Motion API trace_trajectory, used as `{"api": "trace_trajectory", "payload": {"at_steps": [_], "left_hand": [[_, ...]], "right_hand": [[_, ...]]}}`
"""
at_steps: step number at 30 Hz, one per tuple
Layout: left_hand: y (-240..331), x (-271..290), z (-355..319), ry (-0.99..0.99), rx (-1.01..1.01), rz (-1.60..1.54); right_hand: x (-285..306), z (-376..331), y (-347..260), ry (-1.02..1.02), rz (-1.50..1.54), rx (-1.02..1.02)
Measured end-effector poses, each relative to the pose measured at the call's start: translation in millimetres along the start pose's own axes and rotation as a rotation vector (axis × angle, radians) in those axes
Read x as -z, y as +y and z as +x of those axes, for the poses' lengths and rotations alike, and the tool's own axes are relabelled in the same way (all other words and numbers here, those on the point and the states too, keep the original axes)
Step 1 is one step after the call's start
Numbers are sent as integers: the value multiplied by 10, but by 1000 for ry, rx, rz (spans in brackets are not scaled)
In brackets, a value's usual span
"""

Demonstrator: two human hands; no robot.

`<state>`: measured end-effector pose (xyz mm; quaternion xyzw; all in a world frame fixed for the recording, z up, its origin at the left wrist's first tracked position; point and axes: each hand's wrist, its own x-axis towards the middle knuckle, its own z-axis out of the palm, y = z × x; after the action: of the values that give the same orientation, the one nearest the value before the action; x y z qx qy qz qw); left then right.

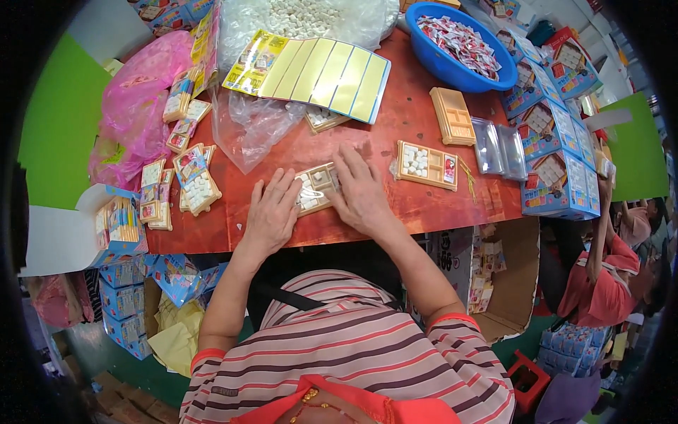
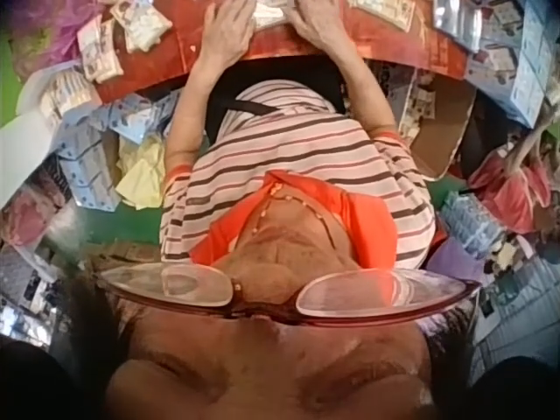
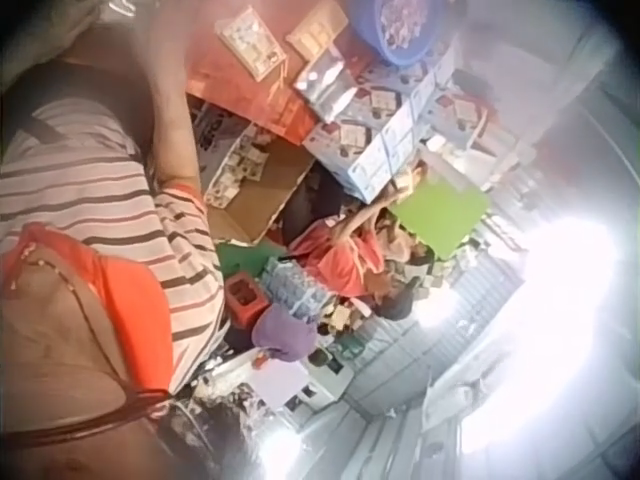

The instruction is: Placing small white items into plastic trays and then applying adhesive labels to the packaged units.

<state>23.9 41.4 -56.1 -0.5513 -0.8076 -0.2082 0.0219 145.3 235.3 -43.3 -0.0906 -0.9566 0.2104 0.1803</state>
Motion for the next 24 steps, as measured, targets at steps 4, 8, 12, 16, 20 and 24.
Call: {"api": "trace_trajectory", "payload": {"at_steps": [4, 8, 12, 16, 20, 24], "left_hand": [[65, 48, -36, -17, 27, 26], [127, 28, -76, -31, 89, 5], [175, 33, -190, -34, 111, 80], [224, 41, -249, -66, 197, 119], [254, 15, -280, -42, 231, 122], [284, -9, -296, -25, 254, 130]], "right_hand": [[-83, -104, 53, -70, -107, 0], [-113, -106, -30, -91, -87, 17], [-95, -120, -118, -122, -152, 89], [-141, -60, -148, -160, -155, 111], [-133, 33, -107, -154, -75, 123], [-143, 148, -31, -25, 18, 123]]}}
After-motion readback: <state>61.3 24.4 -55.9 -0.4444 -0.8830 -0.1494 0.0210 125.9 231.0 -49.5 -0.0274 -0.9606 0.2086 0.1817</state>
